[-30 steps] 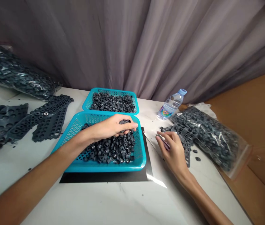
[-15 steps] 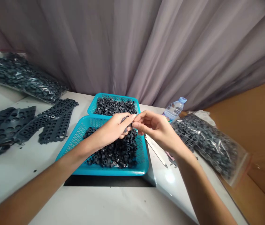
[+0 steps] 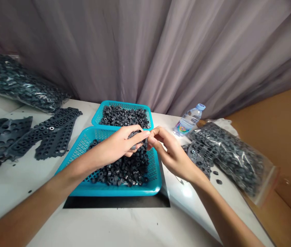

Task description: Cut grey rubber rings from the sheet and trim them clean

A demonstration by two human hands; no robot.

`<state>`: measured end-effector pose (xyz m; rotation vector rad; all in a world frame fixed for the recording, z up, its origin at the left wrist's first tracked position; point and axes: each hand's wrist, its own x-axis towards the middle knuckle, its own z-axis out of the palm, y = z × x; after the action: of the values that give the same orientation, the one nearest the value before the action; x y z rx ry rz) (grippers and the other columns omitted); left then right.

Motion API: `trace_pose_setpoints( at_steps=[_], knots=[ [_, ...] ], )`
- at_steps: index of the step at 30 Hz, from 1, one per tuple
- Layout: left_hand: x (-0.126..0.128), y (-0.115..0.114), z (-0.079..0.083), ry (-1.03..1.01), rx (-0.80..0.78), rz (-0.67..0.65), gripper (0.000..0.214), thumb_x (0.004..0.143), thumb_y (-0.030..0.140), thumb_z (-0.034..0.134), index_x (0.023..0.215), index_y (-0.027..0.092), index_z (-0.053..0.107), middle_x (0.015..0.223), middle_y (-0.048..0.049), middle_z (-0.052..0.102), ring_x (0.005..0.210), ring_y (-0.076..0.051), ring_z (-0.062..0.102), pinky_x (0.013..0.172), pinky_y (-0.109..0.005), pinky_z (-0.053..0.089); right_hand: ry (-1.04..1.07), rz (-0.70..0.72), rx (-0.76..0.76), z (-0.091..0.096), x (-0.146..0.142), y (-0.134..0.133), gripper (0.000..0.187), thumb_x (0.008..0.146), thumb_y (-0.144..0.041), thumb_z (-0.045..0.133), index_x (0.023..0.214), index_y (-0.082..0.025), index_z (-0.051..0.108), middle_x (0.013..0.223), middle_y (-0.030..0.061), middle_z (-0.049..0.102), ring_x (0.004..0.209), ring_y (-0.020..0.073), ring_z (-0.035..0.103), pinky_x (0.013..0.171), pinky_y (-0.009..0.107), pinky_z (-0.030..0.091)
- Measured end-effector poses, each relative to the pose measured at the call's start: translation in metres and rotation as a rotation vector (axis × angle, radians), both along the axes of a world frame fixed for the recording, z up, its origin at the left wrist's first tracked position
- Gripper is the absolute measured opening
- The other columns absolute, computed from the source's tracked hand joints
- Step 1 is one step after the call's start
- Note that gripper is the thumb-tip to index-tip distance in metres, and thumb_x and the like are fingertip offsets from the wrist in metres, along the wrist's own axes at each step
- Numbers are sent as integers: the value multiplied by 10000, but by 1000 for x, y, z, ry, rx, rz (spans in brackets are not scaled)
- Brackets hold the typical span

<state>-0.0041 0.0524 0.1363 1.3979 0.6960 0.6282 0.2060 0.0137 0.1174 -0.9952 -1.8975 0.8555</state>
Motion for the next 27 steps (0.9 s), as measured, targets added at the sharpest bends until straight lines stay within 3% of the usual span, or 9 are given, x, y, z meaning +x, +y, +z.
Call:
trace_pose_setpoints(
  at_steps=[3,5,8,14,20,27],
  knots=[
    [1,-1,2,-3,1,10,351,981,474,690,864,193,516,683,77,370,565,-71,273,468,-183,216,122,65,-43,-4,0,2,114,1083,-317,621,1117,-223,568,1025,31,618,926,168,631,859,335,517],
    [2,-2,4,-1,-8,5,346,973,466,702,867,184,532,687,75,383,559,-64,282,465,-181,218,236,119,-101,-10,-1,4,199,1043,-301,693,1175,-240,557,1050,25,626,920,165,656,821,322,544],
    [3,-3,7,6,-40,5,354,940,457,745,875,172,545,684,79,388,549,-55,285,459,-178,209,335,126,-98,-19,-5,7,142,1048,-283,683,1126,-255,566,957,-5,631,807,143,653,752,306,547],
    [-2,4,4,9,-65,-11,346,930,432,764,864,163,557,730,62,444,557,-46,306,470,-183,199,190,-70,129,-20,-4,8,70,1015,-274,728,988,-234,676,1010,35,660,925,176,639,781,318,548],
    [-10,9,4,100,-34,-72,309,928,423,771,876,177,592,732,54,464,586,-68,368,494,-197,229,100,-21,141,-11,4,9,83,1000,-304,749,1021,-226,725,1064,56,754,979,202,715,770,322,592],
    [-18,12,2,124,-19,-125,284,949,417,746,889,192,584,758,46,468,602,-81,374,510,-210,247,1,-3,166,-7,5,7,141,991,-317,760,1093,-229,719,1039,51,754,923,194,710,770,340,614]
  ],
)
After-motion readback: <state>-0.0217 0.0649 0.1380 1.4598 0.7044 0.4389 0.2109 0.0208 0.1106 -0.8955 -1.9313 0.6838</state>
